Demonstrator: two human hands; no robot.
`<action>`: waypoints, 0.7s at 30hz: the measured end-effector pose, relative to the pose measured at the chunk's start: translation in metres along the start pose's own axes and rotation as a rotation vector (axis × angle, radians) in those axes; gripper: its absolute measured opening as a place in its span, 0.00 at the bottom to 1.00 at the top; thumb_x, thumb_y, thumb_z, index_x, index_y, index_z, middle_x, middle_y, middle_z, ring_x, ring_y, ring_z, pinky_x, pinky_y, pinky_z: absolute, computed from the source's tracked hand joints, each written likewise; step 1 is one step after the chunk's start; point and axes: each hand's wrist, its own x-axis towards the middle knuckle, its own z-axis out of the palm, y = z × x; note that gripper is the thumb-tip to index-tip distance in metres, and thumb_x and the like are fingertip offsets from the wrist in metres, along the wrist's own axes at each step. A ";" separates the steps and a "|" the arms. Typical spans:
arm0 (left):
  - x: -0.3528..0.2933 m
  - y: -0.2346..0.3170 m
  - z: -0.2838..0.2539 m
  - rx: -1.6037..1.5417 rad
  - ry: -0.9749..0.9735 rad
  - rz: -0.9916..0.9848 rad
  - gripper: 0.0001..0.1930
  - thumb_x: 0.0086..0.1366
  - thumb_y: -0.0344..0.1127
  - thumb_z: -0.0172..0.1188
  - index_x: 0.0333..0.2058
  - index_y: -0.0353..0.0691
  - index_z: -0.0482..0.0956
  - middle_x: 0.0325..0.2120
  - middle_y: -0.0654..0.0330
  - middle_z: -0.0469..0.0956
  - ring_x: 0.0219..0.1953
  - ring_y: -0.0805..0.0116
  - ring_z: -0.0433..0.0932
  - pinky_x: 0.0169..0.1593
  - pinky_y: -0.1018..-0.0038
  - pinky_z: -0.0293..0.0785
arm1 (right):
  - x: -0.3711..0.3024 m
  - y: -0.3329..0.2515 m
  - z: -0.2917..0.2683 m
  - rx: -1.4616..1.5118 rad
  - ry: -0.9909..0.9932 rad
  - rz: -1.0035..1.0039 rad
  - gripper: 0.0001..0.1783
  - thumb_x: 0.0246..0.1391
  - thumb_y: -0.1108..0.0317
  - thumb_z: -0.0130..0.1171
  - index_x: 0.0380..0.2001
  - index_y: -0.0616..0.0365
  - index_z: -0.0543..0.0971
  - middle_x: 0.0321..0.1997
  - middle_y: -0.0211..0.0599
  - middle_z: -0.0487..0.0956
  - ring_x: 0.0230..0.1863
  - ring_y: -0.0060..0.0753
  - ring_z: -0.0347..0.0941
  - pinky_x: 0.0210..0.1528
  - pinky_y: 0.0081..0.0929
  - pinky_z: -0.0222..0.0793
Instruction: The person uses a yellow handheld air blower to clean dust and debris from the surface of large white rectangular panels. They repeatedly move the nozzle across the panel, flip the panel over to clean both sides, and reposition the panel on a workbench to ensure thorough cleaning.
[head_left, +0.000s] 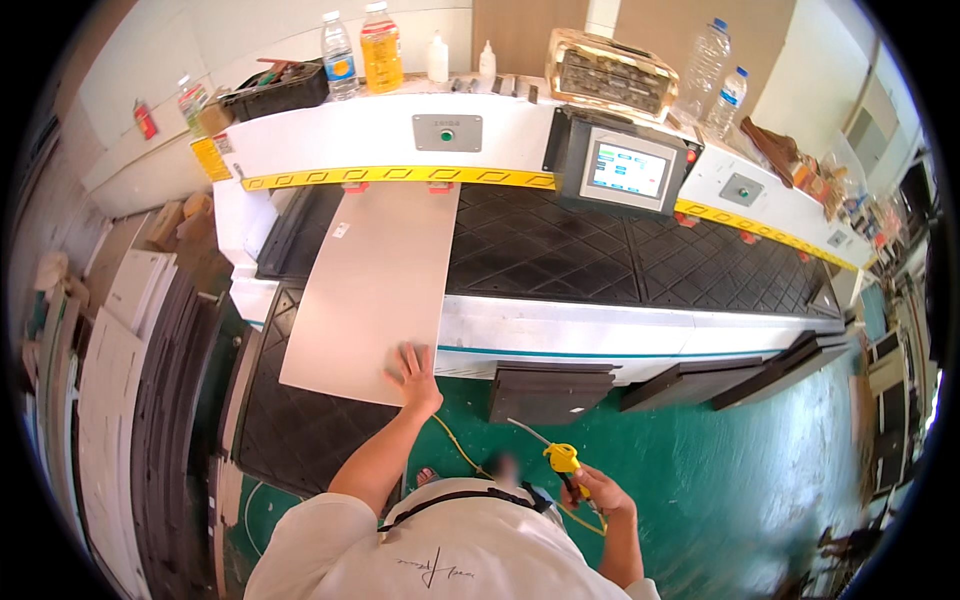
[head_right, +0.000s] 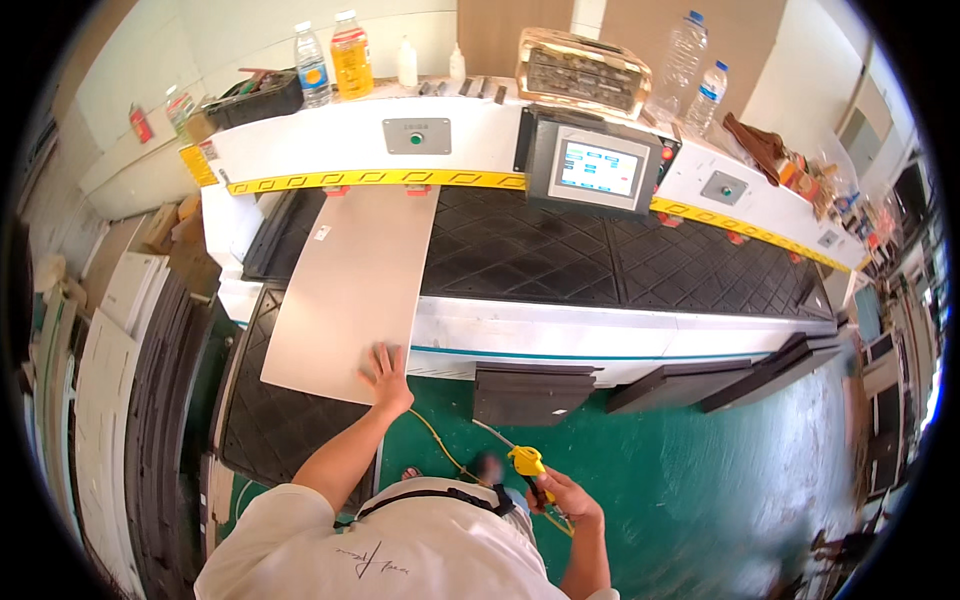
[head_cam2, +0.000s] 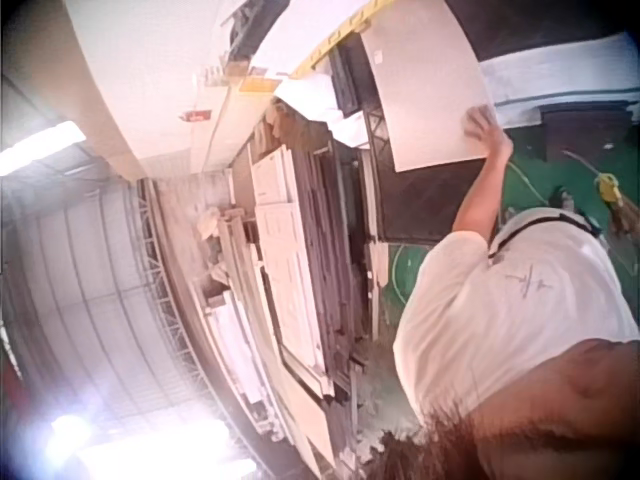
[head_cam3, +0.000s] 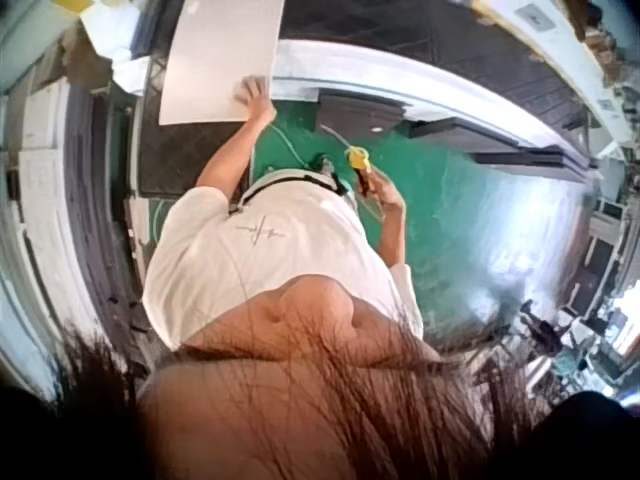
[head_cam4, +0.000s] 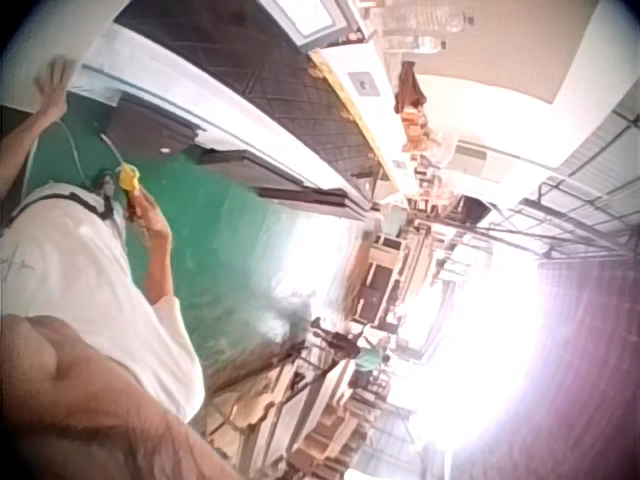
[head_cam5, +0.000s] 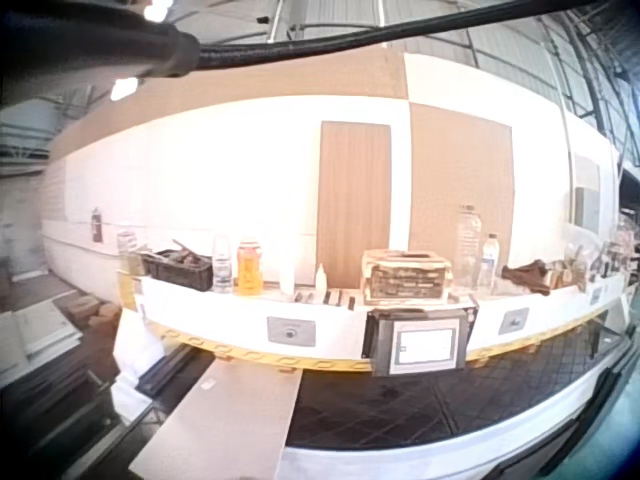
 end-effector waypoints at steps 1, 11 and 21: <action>0.000 -0.001 0.000 -0.002 0.014 0.003 0.54 0.50 0.25 0.66 0.75 0.49 0.50 0.77 0.46 0.35 0.78 0.36 0.31 0.68 0.21 0.32 | 0.004 0.000 -0.002 0.021 0.012 0.005 0.21 0.75 0.49 0.45 0.53 0.57 0.70 0.32 0.36 0.78 0.29 0.28 0.72 0.34 0.25 0.68; -0.120 -0.070 -0.033 -0.073 0.047 0.086 0.50 0.50 0.18 0.59 0.74 0.47 0.54 0.76 0.45 0.42 0.78 0.38 0.39 0.72 0.30 0.39 | 0.074 -0.058 0.004 -0.220 -0.336 0.207 0.23 0.75 0.45 0.45 0.53 0.54 0.71 0.32 0.30 0.77 0.32 0.22 0.70 0.36 0.22 0.67; -0.345 -0.194 -0.015 0.047 0.033 -0.385 0.51 0.51 0.17 0.58 0.75 0.46 0.52 0.76 0.40 0.44 0.78 0.39 0.40 0.75 0.44 0.46 | 0.144 -0.122 0.013 -0.442 0.220 -0.187 0.22 0.76 0.51 0.45 0.57 0.57 0.71 0.20 0.24 0.68 0.20 0.17 0.63 0.25 0.21 0.62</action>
